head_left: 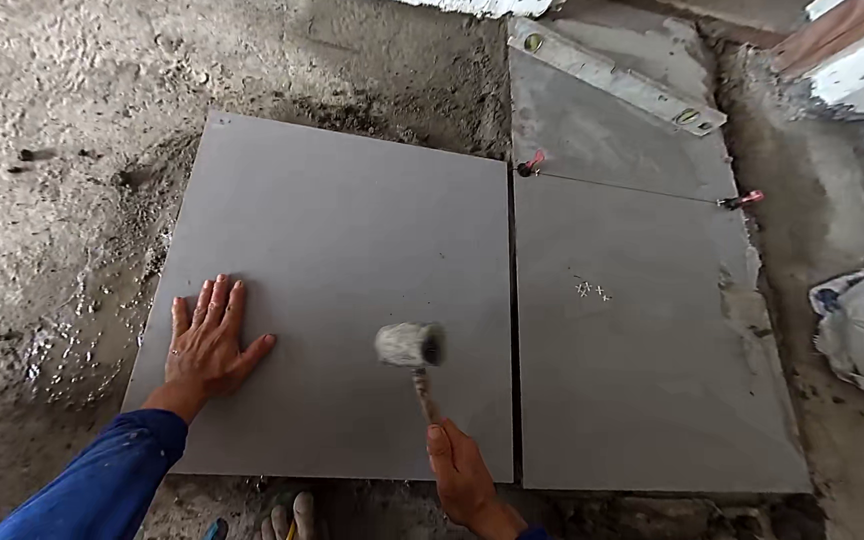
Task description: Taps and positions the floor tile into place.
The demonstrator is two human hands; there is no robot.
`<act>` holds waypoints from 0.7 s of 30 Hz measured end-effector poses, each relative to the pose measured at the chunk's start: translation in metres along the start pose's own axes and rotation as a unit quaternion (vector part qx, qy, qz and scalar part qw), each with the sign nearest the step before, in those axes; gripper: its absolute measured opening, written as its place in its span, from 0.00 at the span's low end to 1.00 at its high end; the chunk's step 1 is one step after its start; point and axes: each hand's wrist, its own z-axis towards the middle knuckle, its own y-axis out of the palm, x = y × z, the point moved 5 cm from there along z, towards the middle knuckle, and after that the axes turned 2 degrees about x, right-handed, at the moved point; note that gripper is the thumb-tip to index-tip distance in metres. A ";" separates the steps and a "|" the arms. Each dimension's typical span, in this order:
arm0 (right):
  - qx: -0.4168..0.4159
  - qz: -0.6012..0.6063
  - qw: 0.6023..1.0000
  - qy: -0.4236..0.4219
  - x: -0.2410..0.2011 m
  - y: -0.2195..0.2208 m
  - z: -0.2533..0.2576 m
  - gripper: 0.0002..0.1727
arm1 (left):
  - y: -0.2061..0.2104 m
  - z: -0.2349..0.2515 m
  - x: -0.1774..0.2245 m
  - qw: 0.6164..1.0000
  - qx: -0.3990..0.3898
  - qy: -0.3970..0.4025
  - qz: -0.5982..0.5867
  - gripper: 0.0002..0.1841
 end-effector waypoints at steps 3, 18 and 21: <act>-0.036 -0.023 0.999 0.000 -0.013 -0.005 0.009 0.36 | 0.000 0.002 -0.002 1.000 -0.003 -0.001 -0.001 0.59; -0.052 -0.076 0.993 -0.070 0.016 -0.017 -0.035 0.37 | -0.001 0.007 -0.006 1.000 -0.011 -0.001 -0.006 0.62; -0.052 -0.146 0.983 -0.103 0.037 -0.040 -0.056 0.39 | 0.001 0.001 -0.008 1.000 -0.023 -0.004 -0.005 0.62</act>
